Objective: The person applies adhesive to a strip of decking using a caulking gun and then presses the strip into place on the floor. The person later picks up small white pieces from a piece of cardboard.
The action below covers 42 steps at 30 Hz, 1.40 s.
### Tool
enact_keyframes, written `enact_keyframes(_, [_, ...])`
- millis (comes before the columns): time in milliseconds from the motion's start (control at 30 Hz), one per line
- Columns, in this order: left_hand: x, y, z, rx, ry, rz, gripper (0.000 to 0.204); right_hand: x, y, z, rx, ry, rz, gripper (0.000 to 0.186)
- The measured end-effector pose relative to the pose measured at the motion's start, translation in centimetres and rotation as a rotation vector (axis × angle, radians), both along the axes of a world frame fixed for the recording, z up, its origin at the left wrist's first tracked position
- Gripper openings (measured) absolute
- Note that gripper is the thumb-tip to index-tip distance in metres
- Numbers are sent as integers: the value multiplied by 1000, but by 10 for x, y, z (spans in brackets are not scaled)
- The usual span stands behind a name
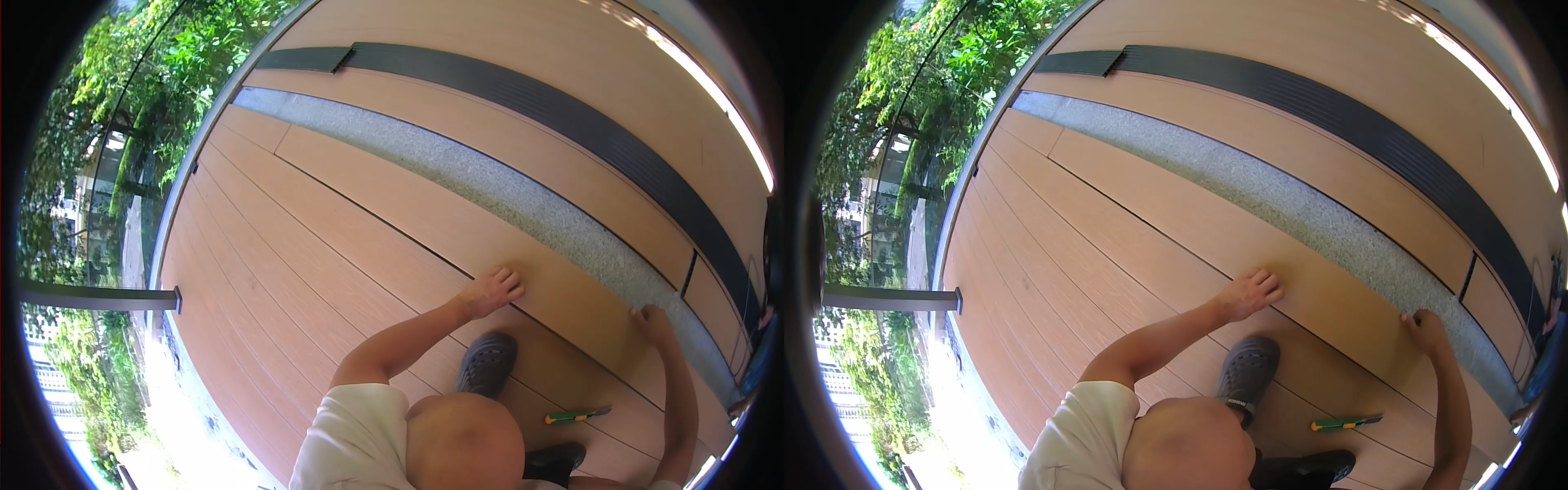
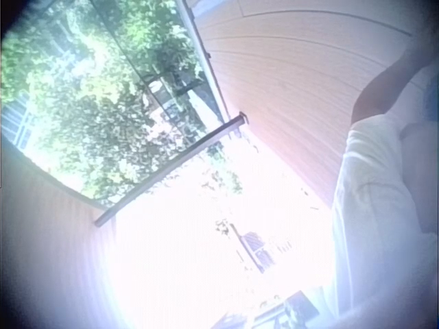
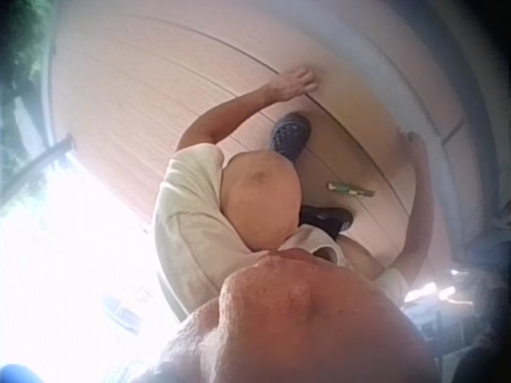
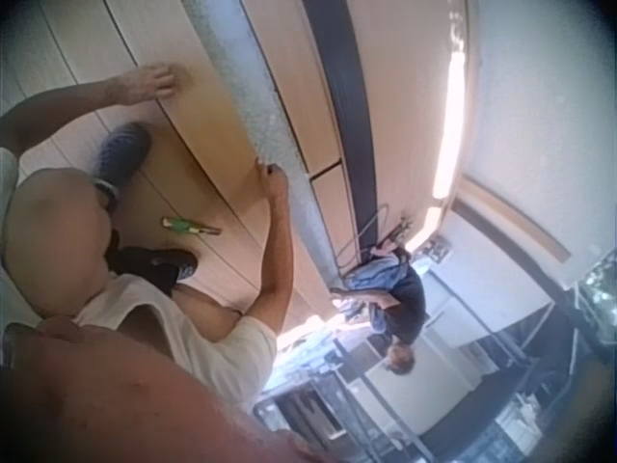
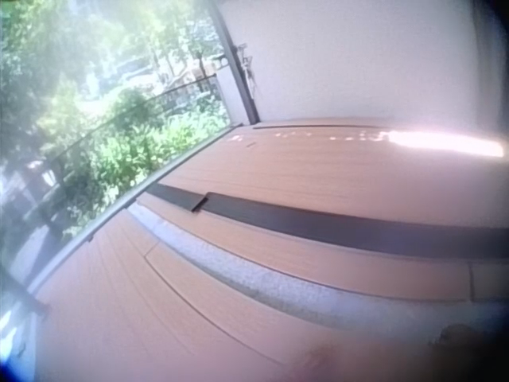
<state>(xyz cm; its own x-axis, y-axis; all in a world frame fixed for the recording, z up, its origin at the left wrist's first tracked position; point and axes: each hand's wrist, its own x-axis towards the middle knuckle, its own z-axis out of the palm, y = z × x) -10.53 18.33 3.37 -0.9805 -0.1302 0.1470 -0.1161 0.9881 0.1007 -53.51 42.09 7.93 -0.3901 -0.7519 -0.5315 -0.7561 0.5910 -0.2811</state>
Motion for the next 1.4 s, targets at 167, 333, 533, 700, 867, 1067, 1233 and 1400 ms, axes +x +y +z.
enact_keyframes(167, [2, -2, 8, 50, -67, 25, 33, 8, -8, -2, -9, -11, -24, 55])
enact_keyframes(333, [-15, -4, 25, 273, -284, -38, 24, 14, -14, -9, -84, -12, -7, 55])
enact_keyframes(533, [-70, -19, 7, 283, -18, 173, 21, 17, -18, -17, -23, -41, -49, 53])
enact_keyframes(700, [-95, -33, -15, 124, 276, 257, 24, 12, -1, -54, -49, 55, 16, 52])
enact_keyframes(867, [-70, -43, -43, 193, 104, 329, 24, 29, -5, -58, -28, 35, -4, 50])
enact_keyframes(1067, [-86, -33, -60, 275, 148, 351, 18, 36, 7, -37, 19, 170, 53, 49])
enact_keyframes(1233, [-65, -49, -68, 266, 45, 320, 31, 34, 9, -66, -120, 236, 142, 39])
enact_keyframes(1400, [-80, -42, -51, 163, -1, 316, 34, 14, 30, -66, -261, 152, 155, 33])
